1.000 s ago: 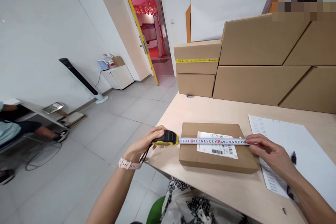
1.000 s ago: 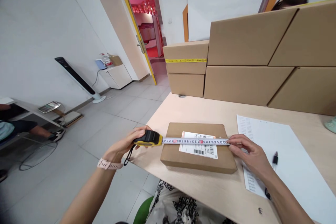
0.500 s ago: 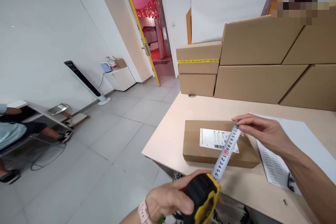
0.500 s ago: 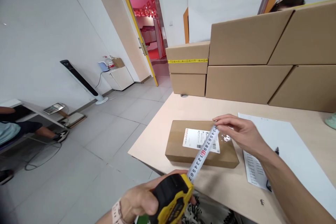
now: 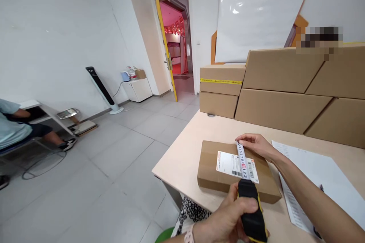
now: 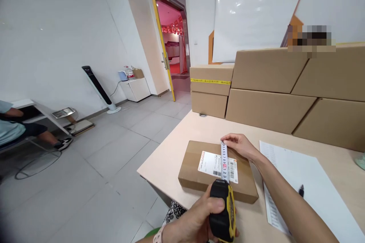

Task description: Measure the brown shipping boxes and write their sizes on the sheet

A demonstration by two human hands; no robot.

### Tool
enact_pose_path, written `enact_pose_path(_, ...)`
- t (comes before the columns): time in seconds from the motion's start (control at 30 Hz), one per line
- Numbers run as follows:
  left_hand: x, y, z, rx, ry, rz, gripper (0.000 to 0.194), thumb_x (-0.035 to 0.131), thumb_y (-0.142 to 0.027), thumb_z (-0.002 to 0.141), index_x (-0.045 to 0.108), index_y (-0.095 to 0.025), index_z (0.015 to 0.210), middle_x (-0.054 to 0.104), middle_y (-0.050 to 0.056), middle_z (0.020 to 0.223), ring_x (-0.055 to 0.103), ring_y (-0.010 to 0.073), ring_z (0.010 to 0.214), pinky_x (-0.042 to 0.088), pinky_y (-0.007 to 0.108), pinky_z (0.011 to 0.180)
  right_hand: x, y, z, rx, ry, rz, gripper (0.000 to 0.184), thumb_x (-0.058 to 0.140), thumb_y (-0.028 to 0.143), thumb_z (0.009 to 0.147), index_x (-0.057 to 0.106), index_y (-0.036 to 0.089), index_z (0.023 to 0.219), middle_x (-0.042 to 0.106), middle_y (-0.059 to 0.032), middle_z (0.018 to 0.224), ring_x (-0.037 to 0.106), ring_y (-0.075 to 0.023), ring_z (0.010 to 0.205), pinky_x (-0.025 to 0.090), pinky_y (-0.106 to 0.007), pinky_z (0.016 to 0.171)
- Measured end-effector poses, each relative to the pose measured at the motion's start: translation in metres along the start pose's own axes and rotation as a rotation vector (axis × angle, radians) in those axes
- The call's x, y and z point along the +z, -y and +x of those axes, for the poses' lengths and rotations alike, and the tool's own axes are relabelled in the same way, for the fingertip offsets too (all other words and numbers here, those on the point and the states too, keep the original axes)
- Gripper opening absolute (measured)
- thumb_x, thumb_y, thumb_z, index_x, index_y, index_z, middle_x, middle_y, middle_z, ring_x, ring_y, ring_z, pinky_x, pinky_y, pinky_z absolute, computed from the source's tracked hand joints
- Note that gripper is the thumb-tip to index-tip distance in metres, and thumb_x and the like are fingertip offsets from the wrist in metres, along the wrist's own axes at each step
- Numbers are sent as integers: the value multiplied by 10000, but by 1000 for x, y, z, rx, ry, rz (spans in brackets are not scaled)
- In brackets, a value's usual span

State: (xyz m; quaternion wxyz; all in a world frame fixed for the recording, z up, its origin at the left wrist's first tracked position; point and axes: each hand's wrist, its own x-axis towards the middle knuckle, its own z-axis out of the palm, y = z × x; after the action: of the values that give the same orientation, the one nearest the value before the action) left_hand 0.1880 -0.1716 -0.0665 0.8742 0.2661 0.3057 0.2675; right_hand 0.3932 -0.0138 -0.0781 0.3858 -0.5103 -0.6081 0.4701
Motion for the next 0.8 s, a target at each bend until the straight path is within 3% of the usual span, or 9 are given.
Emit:
enact_pose_path(0.23,-2,-5,-7,-8,22,-98,821,825,-430,522,400,-197,1185,592,38,904,621,172,694,467,359,718,1,-6,6,-35,87,-45,361,753,512,681,741,198,860,744,-46,869,654,-204,814,487,-344,801)
enact_pose_path(0.5,-4,-8,-5,-27,-12,-119,859,818,-509,508,402,-201,1194,588,30,872,650,205,686,433,323,629,11,0,14,28,95,-179,310,697,436,688,752,192,872,748,-52,864,663,-224,805,495,-347,750)
enact_pose_path(0.7,-16,15,6,29,-65,-120,767,852,-472,441,461,-207,1045,610,12,817,610,171,630,470,375,696,11,0,13,70,115,-148,310,720,433,665,755,191,854,751,-52,865,670,-211,771,504,-334,722)
enact_pose_path(0.8,-20,24,4,32,-106,-48,811,884,-364,383,472,-203,1063,618,-11,792,553,122,603,434,319,683,10,0,12,77,112,-138,301,733,432,665,762,196,850,753,-49,868,673,-207,763,510,-334,719)
